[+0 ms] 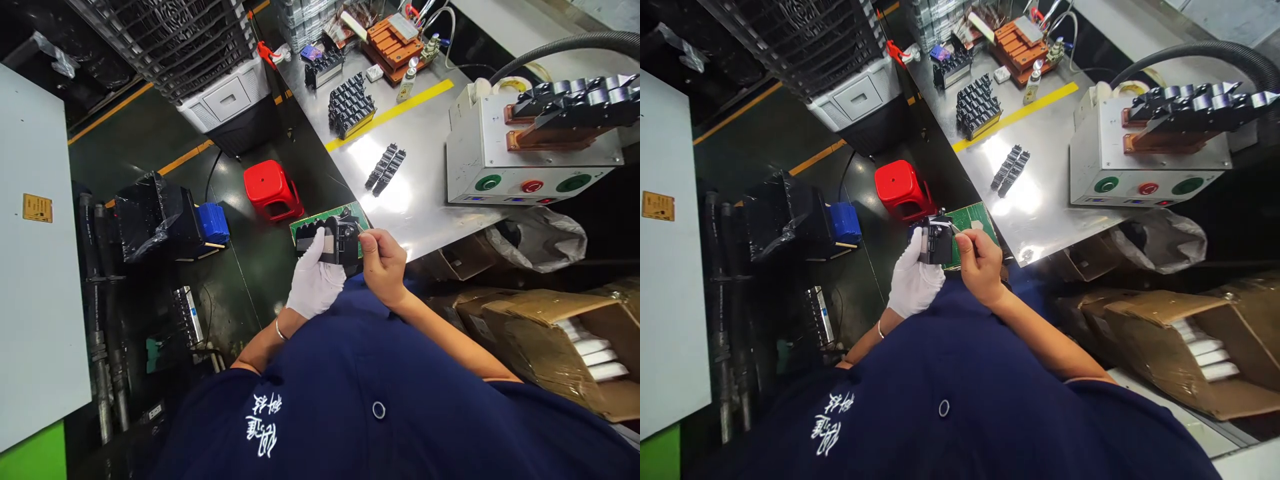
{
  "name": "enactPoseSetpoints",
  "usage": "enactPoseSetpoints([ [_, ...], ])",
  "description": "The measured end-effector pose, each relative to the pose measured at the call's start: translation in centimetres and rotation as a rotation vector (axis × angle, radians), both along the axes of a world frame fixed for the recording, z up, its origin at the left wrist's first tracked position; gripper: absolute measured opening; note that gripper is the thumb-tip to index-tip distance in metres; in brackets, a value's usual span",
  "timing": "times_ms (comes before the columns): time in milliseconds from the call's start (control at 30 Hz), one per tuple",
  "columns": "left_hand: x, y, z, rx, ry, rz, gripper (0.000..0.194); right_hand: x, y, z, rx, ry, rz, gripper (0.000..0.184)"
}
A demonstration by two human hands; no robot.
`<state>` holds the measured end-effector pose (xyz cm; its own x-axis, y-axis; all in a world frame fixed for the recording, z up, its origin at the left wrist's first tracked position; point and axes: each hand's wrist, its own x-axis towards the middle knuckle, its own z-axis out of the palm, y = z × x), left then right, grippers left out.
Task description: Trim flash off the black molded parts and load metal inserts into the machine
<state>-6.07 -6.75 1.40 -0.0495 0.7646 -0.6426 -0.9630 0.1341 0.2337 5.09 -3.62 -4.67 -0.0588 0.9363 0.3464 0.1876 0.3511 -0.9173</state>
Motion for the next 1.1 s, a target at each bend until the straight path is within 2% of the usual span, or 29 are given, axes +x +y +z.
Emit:
enactPoseSetpoints([
  [233, 0.0, 0.0, 0.1, -0.01, 0.008, 0.002, 0.035, 0.6, 0.9, -0.3, -0.071, 0.053, -0.141, 0.034],
  [300, -0.1, -0.2, 0.2, 0.015, 0.027, 0.018, 0.036, 1.3, 1.4, 0.1, -0.068, 0.007, -0.07, 0.035],
  [433, -0.6, -0.5, 0.2, 0.01, 0.054, 0.034, 0.036, 3.0, 2.2, 1.0, -0.001, -0.144, 0.249, 0.04],
  [500, -0.8, -0.6, 0.1, 0.007, 0.063, 0.028, 0.035, 3.5, 2.4, 1.2, 0.021, -0.205, 0.339, 0.042],
  [767, -0.9, -0.8, 0.0, -0.028, 0.092, -0.03, 0.038, 3.6, 2.6, 1.5, 0.021, -0.249, 0.398, 0.045],
  [967, -0.8, -0.9, -0.1, -0.061, 0.11, -0.013, 0.035, 4.1, 3.0, 1.5, 0.062, -0.245, 0.47, 0.045],
  [1100, -0.9, -1.0, -0.7, -0.049, 0.087, 0.032, 0.037, 3.9, 2.9, 1.0, 0.082, -0.206, 0.427, 0.042],
])
